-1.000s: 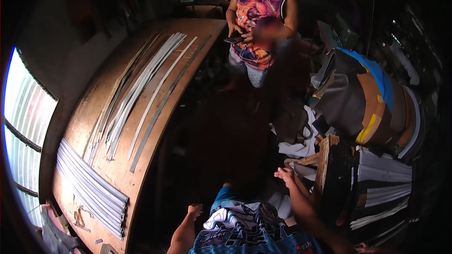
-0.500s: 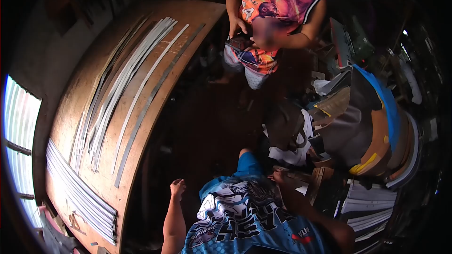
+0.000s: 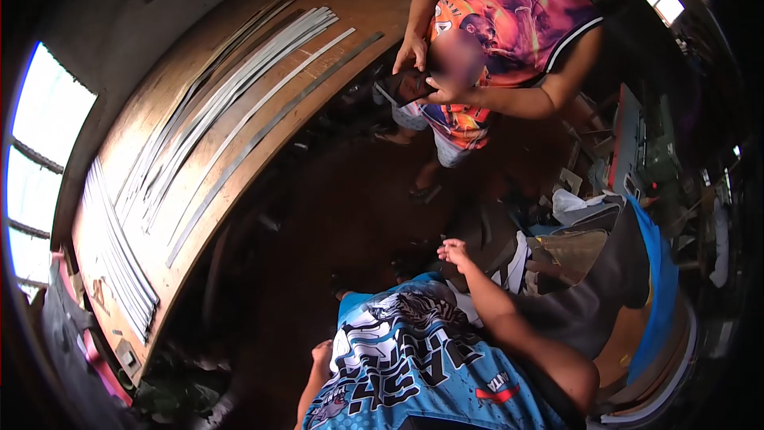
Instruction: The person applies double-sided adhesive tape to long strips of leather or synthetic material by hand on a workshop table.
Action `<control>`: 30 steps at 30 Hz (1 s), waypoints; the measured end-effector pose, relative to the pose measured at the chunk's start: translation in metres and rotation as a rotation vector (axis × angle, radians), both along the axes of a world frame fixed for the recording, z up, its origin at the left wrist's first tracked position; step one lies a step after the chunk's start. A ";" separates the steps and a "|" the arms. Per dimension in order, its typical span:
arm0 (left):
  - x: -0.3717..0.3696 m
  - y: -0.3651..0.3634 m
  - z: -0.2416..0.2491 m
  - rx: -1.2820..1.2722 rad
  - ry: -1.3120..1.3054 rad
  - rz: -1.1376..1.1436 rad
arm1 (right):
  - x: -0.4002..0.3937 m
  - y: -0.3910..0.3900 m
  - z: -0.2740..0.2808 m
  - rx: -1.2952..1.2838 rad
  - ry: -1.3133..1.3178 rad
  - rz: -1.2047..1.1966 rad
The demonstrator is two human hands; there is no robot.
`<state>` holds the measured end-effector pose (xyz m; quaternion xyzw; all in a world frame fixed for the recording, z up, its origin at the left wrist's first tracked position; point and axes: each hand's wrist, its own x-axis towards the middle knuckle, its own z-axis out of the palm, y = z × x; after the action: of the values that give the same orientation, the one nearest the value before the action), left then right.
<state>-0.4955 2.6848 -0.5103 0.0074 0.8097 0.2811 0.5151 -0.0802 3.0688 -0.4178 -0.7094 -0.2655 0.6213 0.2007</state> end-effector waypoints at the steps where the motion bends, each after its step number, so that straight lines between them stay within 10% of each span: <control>1: 0.012 0.000 0.010 -0.002 0.004 0.015 | 0.003 0.012 0.003 -0.003 -0.017 0.038; 9: 0.092 -0.100 0.069 -0.030 -0.064 0.168 | 0.016 0.019 -0.028 -0.062 -0.013 0.250; 13: 0.090 0.027 0.119 -0.021 -0.090 0.273 | 0.006 -0.029 -0.048 -0.063 0.026 0.278; 17: 0.076 0.020 0.106 0.024 -0.060 0.426 | 0.015 -0.076 -0.113 0.019 -0.064 0.396; 30: 0.070 -0.046 0.044 0.134 -0.127 0.508 | -0.044 -0.084 -0.051 0.026 -0.147 0.511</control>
<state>-0.4253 2.6386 -0.4667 -0.1797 0.7313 0.4541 0.4762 -0.1238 2.9847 -0.4683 -0.6598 -0.4580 0.5951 0.0264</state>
